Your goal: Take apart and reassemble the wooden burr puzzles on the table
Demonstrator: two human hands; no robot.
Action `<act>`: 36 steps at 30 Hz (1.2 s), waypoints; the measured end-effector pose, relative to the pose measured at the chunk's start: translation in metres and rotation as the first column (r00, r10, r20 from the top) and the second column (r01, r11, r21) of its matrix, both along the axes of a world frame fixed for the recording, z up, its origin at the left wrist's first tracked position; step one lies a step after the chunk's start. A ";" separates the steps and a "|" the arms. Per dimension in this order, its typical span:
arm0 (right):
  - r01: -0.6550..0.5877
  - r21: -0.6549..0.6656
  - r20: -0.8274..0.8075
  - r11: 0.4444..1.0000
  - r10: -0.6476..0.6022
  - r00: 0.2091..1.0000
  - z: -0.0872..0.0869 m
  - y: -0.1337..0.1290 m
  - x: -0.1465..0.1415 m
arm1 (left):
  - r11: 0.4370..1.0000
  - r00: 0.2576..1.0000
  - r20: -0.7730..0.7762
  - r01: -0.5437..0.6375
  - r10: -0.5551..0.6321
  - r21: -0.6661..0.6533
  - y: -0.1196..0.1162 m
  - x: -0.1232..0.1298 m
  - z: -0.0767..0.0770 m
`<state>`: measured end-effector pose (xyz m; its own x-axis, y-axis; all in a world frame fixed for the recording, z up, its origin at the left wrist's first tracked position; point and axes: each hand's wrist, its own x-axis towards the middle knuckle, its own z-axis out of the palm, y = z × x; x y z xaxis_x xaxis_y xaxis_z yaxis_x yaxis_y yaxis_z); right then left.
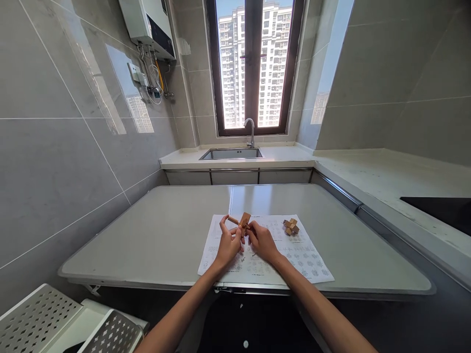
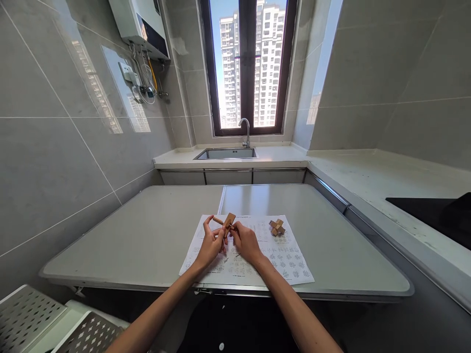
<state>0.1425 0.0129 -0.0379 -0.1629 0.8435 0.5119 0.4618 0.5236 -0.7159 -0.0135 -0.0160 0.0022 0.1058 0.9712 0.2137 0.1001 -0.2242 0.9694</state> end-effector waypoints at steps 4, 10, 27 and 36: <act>-0.001 -0.005 -0.004 1.000 0.001 1.000 0.003 -0.001 -0.001 | 0.997 0.998 0.023 -0.056 0.055 0.046 0.004 -0.003 -0.003; 0.000 -0.011 0.007 1.000 0.000 1.000 0.004 -0.001 -0.001 | 0.998 0.993 0.105 -0.059 0.060 -0.015 0.010 -0.006 -0.009; -0.023 -0.068 -0.123 0.997 0.014 0.992 0.004 -0.001 -0.002 | 0.997 0.990 0.124 -0.058 0.065 -0.053 0.030 -0.019 -0.021; -0.102 -0.299 -0.644 0.949 -0.122 0.756 -0.005 0.022 0.006 | 0.996 0.998 -0.033 0.043 -0.045 -0.075 0.064 -0.042 -0.011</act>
<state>0.1488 0.0351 -0.0433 0.1226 0.9694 0.2129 -0.1676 0.2317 -0.9582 -0.0559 0.0476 -0.0090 0.1551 0.9783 0.1371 0.1258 -0.1572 0.9795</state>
